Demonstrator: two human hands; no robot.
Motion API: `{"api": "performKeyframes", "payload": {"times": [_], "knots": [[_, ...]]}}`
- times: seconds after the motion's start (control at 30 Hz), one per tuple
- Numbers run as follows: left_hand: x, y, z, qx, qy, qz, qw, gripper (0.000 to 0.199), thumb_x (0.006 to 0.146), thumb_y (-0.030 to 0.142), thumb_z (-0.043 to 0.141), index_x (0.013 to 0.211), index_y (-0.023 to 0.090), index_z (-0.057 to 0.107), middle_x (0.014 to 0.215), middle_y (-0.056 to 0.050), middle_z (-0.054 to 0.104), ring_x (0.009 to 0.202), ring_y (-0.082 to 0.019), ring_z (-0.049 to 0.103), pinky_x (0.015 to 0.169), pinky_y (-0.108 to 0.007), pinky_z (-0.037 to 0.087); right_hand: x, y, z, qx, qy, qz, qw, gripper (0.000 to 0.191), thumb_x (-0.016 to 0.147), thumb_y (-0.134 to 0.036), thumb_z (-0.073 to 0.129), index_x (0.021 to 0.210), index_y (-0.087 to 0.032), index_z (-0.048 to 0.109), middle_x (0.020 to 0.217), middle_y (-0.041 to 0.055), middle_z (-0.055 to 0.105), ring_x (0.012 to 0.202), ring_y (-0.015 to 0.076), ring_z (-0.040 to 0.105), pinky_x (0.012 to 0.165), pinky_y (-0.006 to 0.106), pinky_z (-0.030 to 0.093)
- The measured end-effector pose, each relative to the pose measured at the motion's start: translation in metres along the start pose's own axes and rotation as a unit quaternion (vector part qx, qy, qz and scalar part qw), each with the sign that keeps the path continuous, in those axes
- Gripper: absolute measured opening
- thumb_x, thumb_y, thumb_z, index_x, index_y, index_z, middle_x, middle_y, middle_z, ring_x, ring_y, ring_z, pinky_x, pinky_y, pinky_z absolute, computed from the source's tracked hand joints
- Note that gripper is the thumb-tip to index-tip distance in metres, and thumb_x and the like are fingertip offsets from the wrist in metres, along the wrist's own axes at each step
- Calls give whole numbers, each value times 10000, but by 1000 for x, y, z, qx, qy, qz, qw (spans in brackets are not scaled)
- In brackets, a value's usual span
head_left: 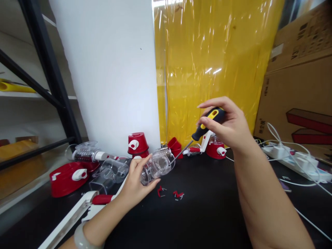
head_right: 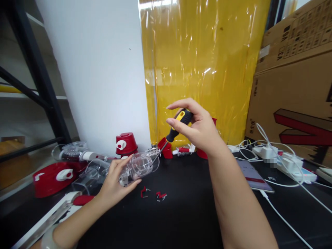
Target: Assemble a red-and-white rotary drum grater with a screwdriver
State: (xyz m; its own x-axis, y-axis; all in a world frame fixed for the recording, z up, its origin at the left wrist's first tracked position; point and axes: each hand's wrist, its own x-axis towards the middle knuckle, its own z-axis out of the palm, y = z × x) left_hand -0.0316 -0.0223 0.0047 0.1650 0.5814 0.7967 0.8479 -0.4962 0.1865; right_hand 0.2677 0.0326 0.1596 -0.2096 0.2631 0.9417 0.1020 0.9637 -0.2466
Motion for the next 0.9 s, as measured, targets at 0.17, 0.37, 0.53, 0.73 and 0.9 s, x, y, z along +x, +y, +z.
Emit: {"api": "performKeyframes", "payload": {"times": [0.17, 0.37, 0.53, 0.73, 0.9], "knots": [[-2, 4, 3, -12, -17, 2, 1000, 770, 814, 287, 711, 1469, 308, 306, 1156, -72, 453, 1076, -237, 519, 981, -442, 484, 1, 3, -10, -57, -8, 39, 998, 355, 937, -561, 482, 941, -231, 613, 718, 0, 624, 722, 169, 663, 665, 303, 551], [-2, 4, 3, -10, -9, -1, 1000, 774, 803, 285, 721, 1464, 306, 318, 1154, -74, 459, 1049, -236, 527, 946, -443, 502, 0, 11, -25, 51, -101, 79, 990, 281, 927, -453, 561, 1103, -235, 587, 976, 36, 685, 885, 198, 695, 742, 340, 577], [-2, 2, 1, 10, 17, -4, 1000, 770, 793, 293, 727, 1459, 277, 340, 1145, -67, 463, 1072, -230, 523, 962, -399, 496, 1, 16, -38, -62, -75, 93, 991, 256, 836, -463, 696, 906, -218, 668, 703, -8, 638, 592, 131, 633, 520, 236, 488], [0, 1, 0, 15, 29, -4, 999, 765, 791, 298, 736, 1450, 272, 348, 1111, -57, 463, 1029, -212, 538, 950, -382, 501, -1, 26, -40, 4, -82, 134, 987, 320, 959, -510, 464, 982, -241, 636, 889, 33, 698, 812, 186, 694, 674, 311, 564], [2, 1, -1, 21, 39, -5, 999, 764, 783, 286, 743, 1442, 261, 357, 1102, -53, 463, 1022, -212, 544, 948, -378, 501, 0, 27, -32, 68, -92, 139, 984, 265, 934, -441, 564, 1124, -259, 531, 1043, 44, 695, 903, 192, 706, 744, 333, 582]]}}
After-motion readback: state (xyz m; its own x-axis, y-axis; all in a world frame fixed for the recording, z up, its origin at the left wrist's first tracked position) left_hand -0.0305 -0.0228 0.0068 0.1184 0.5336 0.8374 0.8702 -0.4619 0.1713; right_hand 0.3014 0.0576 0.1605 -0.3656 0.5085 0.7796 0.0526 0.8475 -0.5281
